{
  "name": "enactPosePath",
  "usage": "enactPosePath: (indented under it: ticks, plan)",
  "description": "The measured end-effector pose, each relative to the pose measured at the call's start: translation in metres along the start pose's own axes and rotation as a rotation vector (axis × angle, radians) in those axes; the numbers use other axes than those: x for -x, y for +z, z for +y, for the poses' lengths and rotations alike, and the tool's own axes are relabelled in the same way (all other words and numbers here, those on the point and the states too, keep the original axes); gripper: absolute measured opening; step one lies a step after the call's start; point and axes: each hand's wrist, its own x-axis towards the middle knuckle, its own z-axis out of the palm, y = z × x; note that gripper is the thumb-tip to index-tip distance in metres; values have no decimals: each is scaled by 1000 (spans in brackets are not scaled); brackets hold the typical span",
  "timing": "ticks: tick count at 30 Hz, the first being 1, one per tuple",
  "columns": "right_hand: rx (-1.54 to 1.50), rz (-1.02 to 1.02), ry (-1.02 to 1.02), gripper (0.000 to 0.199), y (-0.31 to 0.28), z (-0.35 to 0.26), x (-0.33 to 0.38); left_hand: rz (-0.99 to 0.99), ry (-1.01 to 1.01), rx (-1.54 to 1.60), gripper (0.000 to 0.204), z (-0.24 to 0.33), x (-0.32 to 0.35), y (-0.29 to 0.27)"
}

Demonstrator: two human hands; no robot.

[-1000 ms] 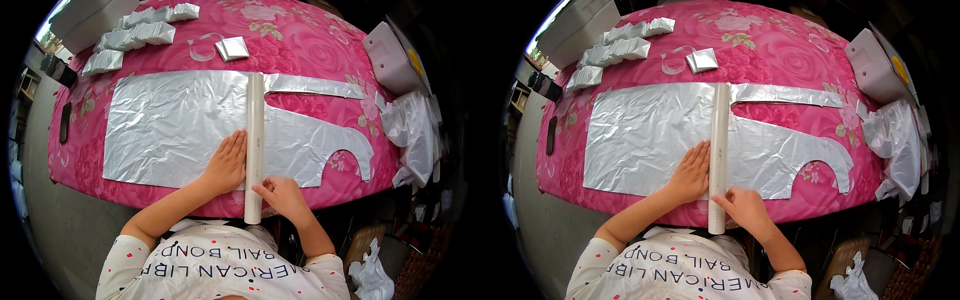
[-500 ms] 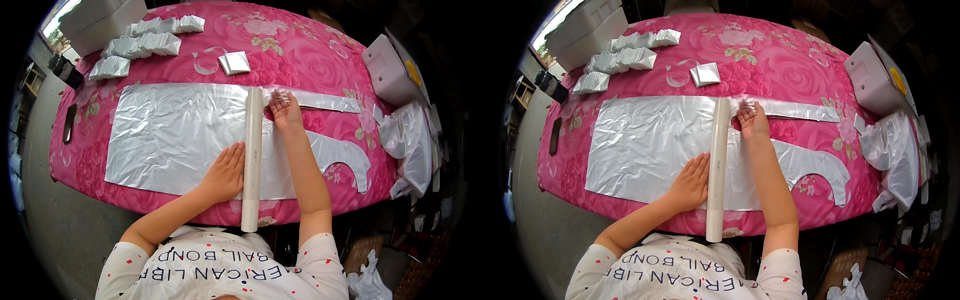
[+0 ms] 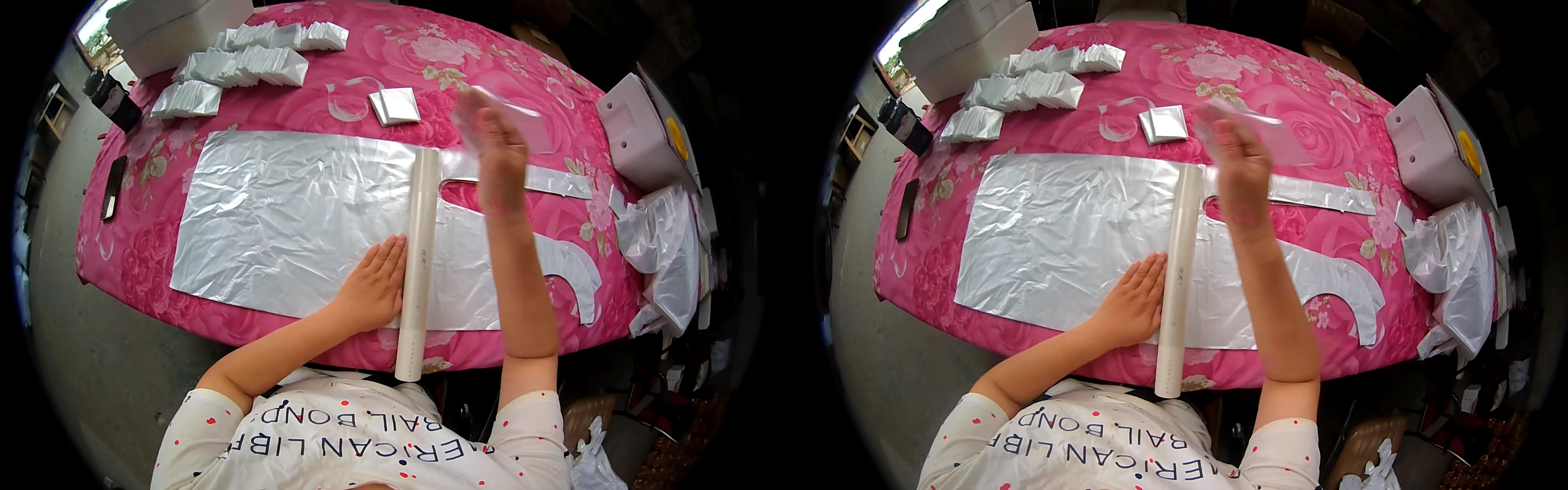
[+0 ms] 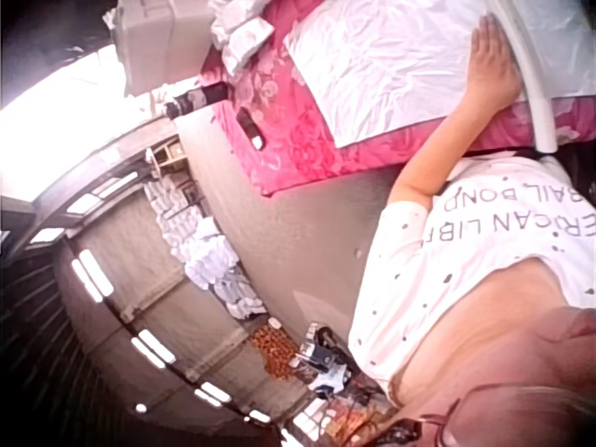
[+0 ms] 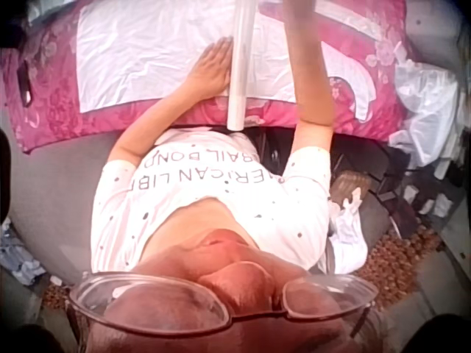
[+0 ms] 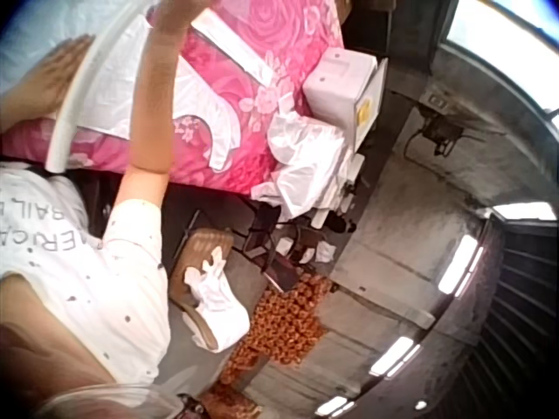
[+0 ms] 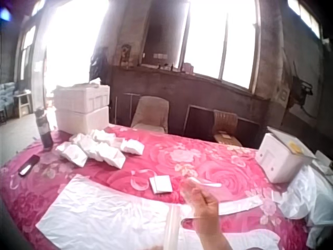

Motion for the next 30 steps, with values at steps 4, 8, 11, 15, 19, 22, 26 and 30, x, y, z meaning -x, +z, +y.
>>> enactPosePath:
  ticks: [4,8,11,15,19,22,26,30]
  plan:
    - [436,-393,-25,17,118,56,65,-9,82,-55,58,-3,-2,-3]
    - [742,-607,-143,17,164,134,115,118,89,-31,58,-1,-2,6]
    - [856,-794,-222,31,169,140,136,99,82,-42,59,-4,0,7]
    - [526,-918,-75,38,143,79,133,56,68,-23,58,-1,-1,6]
    - [543,-764,-284,33,77,26,135,339,-37,258,51,-24,3,8]
    - [723,-590,-255,32,-1,15,141,330,-179,793,49,-33,-30,-14]
    - [822,-498,-20,37,-54,11,160,270,-366,1309,47,-49,-92,-36]
    - [907,-681,-113,44,-73,11,160,295,-827,2006,56,-54,-131,-31]
